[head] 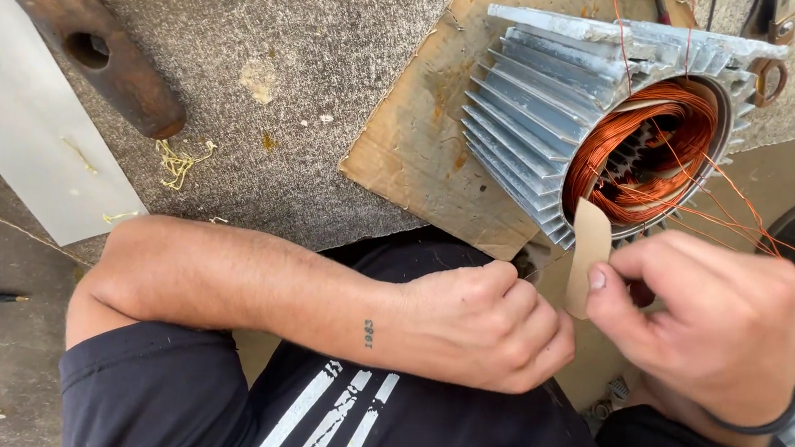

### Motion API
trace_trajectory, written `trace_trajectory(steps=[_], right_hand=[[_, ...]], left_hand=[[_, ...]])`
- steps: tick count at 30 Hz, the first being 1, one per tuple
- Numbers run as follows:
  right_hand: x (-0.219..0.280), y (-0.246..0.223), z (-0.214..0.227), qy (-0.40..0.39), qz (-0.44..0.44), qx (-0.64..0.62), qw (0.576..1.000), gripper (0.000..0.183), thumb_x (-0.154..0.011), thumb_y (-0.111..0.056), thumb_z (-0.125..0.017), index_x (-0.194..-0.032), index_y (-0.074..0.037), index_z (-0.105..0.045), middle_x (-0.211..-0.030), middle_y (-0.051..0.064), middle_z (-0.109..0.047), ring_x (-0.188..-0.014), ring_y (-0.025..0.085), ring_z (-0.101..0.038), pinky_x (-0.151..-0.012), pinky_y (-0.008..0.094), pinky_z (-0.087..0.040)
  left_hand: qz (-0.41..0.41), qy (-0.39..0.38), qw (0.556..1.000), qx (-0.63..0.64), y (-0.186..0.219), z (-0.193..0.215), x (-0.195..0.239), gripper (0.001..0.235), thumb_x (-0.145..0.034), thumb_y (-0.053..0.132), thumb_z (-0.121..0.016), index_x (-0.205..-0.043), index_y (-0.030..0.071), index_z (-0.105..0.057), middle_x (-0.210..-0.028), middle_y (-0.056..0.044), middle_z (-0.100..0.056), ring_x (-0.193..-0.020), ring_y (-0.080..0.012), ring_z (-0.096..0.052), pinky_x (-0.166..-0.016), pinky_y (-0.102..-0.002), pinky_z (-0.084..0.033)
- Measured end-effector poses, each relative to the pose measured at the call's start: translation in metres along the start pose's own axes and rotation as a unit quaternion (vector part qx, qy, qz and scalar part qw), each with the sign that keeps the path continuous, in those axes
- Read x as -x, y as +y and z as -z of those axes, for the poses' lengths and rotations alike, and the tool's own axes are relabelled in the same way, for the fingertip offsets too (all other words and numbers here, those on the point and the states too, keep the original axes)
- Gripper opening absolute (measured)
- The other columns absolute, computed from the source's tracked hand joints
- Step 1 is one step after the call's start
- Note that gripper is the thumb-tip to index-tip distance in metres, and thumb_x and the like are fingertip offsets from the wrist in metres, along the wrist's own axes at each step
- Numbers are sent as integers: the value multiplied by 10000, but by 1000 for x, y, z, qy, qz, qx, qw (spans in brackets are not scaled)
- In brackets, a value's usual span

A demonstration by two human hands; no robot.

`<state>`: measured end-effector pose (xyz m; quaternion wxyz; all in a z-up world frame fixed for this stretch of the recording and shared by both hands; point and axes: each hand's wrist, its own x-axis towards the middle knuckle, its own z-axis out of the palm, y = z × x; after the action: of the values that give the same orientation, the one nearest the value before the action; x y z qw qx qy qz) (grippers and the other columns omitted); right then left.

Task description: Repairing an electric motor by inserting and organizing copper wire coils into the stator slots using hand tools.

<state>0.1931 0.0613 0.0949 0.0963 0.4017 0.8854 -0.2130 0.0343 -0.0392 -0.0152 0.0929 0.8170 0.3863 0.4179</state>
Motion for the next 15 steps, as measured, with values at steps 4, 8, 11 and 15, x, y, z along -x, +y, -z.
trace_trajectory(steps=[4,8,11,15], right_hand=[[-11,7,8,-49,-29,48,997,277,-959,-141,-726,-706,-142,-613,-617,-24,-539,-538,156,-469,-517,335,-304],[-23,9,10,-94,-23,80,992,328,-962,-199,-715,-666,-172,-576,-585,-59,-555,-537,141,-517,-501,345,-346],[-28,13,5,-99,-8,88,991,352,-931,-188,-703,-625,-166,-529,-545,-48,-534,-510,139,-496,-493,343,-347],[-34,12,0,-109,-9,91,990,383,-911,-196,-709,-597,-156,-493,-525,-42,-516,-487,135,-466,-508,336,-353]], left_hand=[[-5,8,1000,23,-3,9,-2,133,-952,33,-596,-851,112,-633,-646,23,-488,-556,-141,-414,-575,-304,-271],[2,5,998,59,-2,15,-2,228,-934,20,-620,-767,163,-562,-640,24,-470,-553,-156,-415,-575,-318,-269],[6,9,997,74,-1,16,-1,243,-925,7,-628,-756,164,-551,-637,20,-470,-551,-164,-417,-571,-321,-277],[12,2,995,95,0,15,0,249,-922,8,-647,-749,164,-558,-627,19,-489,-549,-180,-448,-569,-329,-294]])
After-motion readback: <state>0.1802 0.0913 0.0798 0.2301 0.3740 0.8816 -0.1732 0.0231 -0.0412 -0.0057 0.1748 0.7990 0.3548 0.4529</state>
